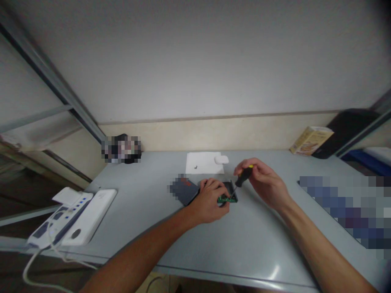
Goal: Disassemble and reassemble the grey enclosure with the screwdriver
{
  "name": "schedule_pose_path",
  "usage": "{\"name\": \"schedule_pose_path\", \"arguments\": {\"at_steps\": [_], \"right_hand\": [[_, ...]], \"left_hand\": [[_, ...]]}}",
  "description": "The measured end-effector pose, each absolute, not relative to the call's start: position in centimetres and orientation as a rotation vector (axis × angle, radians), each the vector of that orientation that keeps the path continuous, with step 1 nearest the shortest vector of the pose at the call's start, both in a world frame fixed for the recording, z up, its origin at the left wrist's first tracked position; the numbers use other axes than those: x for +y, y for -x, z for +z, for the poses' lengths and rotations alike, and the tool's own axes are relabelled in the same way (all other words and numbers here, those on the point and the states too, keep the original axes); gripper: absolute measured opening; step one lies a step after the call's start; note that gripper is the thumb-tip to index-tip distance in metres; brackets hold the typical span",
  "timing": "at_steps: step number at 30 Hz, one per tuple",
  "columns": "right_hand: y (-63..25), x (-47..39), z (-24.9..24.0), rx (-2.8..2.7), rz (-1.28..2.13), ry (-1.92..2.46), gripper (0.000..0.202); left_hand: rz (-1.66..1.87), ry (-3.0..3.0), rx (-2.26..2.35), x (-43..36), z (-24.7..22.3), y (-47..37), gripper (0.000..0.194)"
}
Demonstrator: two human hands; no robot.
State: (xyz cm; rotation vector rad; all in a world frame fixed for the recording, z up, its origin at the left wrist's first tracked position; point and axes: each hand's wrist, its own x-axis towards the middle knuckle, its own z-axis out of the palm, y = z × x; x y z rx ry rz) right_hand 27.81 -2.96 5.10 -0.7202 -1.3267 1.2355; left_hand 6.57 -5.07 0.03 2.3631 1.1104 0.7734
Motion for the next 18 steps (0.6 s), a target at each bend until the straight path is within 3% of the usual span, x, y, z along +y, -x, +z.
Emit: {"name": "schedule_pose_path", "arguments": {"at_steps": [3,6,8,14,18], "right_hand": [[-27.45,-3.38,5.24,-1.419,1.115,0.679,0.029],[-27.45,-3.58,5.37,-1.507,0.963,0.671,0.020],[-27.60,-3.59,5.47,-1.534,0.965,0.688,0.015],[-27.54,-3.62,5.66,-1.455,1.134,0.668,0.026],[-27.68,-3.40,5.51,-1.474,0.996,0.692,0.015]], "left_hand": [[0.762,-2.356,1.115,-5.08,0.00,-6.59,0.013],[0.762,-2.361,1.118,-5.11,-0.02,-6.61,0.013],[0.765,-2.369,1.118,-5.11,-0.01,-6.60,0.014],[0.758,-2.380,1.097,-5.14,0.38,-6.53,0.014],[0.737,-2.379,1.108,-5.20,0.59,-6.51,0.013]]}}
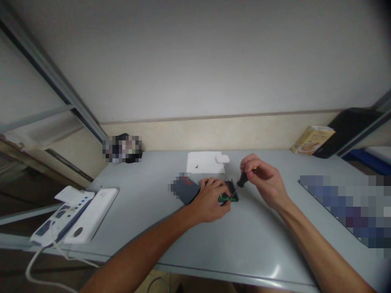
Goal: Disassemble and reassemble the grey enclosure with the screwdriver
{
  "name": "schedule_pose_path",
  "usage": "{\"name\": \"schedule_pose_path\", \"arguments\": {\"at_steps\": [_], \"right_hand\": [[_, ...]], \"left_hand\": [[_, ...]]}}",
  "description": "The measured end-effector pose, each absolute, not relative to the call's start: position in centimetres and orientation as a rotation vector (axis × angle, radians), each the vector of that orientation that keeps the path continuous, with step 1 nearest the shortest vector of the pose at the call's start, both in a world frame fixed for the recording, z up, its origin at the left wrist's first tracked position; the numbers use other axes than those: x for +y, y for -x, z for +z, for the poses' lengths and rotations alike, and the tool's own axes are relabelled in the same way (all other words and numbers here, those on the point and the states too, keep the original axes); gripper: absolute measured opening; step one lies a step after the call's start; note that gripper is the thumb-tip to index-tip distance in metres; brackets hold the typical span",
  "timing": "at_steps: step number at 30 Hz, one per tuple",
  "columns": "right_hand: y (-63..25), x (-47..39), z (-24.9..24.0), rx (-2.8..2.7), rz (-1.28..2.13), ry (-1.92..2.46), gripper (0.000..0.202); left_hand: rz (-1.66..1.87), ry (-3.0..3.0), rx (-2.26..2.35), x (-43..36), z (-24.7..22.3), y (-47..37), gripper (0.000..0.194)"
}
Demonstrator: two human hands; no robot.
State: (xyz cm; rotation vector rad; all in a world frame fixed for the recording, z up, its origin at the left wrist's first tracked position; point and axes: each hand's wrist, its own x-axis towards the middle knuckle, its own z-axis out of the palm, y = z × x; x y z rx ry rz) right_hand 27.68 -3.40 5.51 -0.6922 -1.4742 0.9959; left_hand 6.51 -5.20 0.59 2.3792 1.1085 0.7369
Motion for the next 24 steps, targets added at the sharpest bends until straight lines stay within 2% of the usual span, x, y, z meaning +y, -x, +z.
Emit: {"name": "schedule_pose_path", "arguments": {"at_steps": [2,8,13,19,24], "right_hand": [[-27.84,-3.26,5.44,-1.459,1.008,0.730,0.011],[-27.77,-3.13,5.17,-1.377,1.115,0.699,0.023],[-28.05,-2.70,4.85,-1.399,1.010,0.719,0.013],[-27.88,-2.69,4.96,-1.343,1.107,0.695,0.023],[-28.09,-2.56,4.81,-1.358,1.032,0.736,0.012]], "left_hand": [[0.733,-2.383,1.109,-5.22,0.60,-6.52,0.013],[0.737,-2.392,1.118,-5.21,0.46,-6.60,0.015],[0.731,-2.393,1.117,-5.29,0.49,-6.57,0.014],[0.730,-2.384,1.119,-5.33,0.79,-6.62,0.014],[0.759,-2.393,1.111,-5.30,0.69,-6.63,0.015]]}}
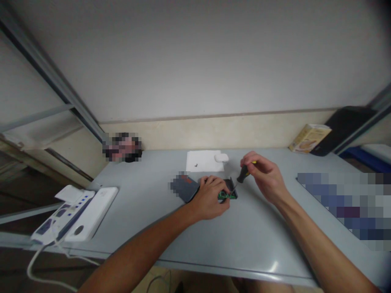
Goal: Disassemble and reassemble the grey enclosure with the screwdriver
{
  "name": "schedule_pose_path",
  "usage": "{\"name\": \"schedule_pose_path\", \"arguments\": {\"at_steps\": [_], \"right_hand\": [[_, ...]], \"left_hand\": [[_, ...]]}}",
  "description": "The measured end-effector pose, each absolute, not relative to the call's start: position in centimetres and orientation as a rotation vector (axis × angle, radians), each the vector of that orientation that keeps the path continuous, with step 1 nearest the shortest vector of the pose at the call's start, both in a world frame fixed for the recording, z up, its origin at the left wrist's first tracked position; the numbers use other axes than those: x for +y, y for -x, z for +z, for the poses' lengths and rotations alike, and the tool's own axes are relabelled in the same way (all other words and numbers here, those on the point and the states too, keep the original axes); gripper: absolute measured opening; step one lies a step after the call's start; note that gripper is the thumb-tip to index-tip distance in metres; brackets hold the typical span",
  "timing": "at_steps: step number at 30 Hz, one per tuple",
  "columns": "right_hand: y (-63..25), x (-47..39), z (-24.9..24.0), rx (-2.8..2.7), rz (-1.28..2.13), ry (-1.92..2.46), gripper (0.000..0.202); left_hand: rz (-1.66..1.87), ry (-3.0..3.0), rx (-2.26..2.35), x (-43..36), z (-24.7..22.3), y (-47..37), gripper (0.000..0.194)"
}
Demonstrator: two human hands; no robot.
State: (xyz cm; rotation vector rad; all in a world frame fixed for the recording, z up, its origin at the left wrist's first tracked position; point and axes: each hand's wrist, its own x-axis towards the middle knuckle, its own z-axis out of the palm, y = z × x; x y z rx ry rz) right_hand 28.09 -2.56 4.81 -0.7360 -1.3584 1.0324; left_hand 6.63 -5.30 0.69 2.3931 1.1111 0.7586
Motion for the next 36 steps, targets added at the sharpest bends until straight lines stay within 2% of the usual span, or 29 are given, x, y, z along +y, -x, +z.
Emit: {"name": "schedule_pose_path", "arguments": {"at_steps": [6,11,17,22,27,33,36], "right_hand": [[-27.89,-2.62,4.93,-1.333,1.132,0.683,0.024],[-28.11,-2.55,4.90,-1.366,1.014,0.745,0.014],[-27.95,-2.76,4.95,-1.362,1.128,0.702,0.023],[-28.16,-2.58,4.82,-1.370,1.044,0.716,0.010],[-27.97,-2.74,5.04,-1.340,1.181,0.702,0.023],[-28.06,-2.50,4.69,-1.341,1.061,0.732,0.010],[-28.08,-2.47,4.69,-1.322,1.141,0.738,0.018]], "left_hand": [[0.753,-2.397,1.115,-5.30,0.46,-6.60,0.014],[0.743,-2.403,1.117,-5.29,0.52,-6.62,0.013],[0.745,-2.427,1.120,-5.29,0.55,-6.64,0.013],[0.766,-2.427,1.103,-5.29,0.42,-6.64,0.014],[0.744,-2.429,1.119,-5.30,0.51,-6.59,0.014],[0.737,-2.474,1.100,-5.33,0.52,-6.58,0.016],[0.730,-2.500,1.105,-5.35,0.41,-6.59,0.014]]}}
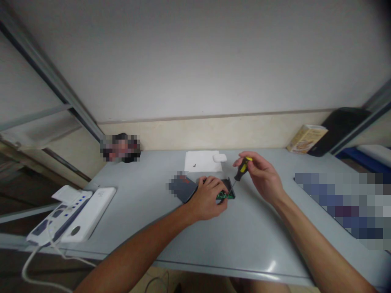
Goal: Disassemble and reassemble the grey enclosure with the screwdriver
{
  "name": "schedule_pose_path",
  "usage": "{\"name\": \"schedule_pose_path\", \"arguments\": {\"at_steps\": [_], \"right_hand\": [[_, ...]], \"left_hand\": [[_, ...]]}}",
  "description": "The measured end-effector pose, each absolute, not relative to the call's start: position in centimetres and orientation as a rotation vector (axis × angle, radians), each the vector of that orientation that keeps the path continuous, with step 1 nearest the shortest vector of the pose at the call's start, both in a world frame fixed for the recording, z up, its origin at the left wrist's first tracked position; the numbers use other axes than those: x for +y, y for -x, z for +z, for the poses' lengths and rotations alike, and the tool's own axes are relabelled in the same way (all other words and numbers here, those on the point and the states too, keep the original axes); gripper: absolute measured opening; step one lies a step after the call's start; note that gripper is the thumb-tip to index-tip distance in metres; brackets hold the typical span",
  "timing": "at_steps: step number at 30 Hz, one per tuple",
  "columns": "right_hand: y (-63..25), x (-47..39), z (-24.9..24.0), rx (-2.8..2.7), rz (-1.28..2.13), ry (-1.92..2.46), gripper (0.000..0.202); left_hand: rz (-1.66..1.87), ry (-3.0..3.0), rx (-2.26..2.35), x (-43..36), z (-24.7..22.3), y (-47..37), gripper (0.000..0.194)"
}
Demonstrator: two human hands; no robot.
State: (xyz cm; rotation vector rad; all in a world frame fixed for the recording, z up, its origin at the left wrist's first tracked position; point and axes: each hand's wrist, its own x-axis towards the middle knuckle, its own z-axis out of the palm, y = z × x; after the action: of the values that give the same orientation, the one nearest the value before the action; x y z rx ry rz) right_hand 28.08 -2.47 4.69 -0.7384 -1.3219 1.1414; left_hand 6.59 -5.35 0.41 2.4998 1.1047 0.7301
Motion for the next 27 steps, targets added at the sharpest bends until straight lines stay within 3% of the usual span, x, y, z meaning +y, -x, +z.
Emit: {"name": "schedule_pose_path", "arguments": {"at_steps": [18,23,27], "right_hand": [[-27.74,-2.61,4.76,-1.359,1.021,0.749,0.015],[-27.78,-2.48,4.64,-1.338,1.132,0.756,0.026],[-27.53,-2.50,4.50,-1.350,1.094,0.735,0.018]], "left_hand": [[0.677,-2.563,1.095,-5.40,0.53,-6.49,0.015],[0.663,-2.555,1.105,-5.42,0.54,-6.58,0.016],[0.676,-2.566,1.098,-5.39,0.46,-6.54,0.016]]}}
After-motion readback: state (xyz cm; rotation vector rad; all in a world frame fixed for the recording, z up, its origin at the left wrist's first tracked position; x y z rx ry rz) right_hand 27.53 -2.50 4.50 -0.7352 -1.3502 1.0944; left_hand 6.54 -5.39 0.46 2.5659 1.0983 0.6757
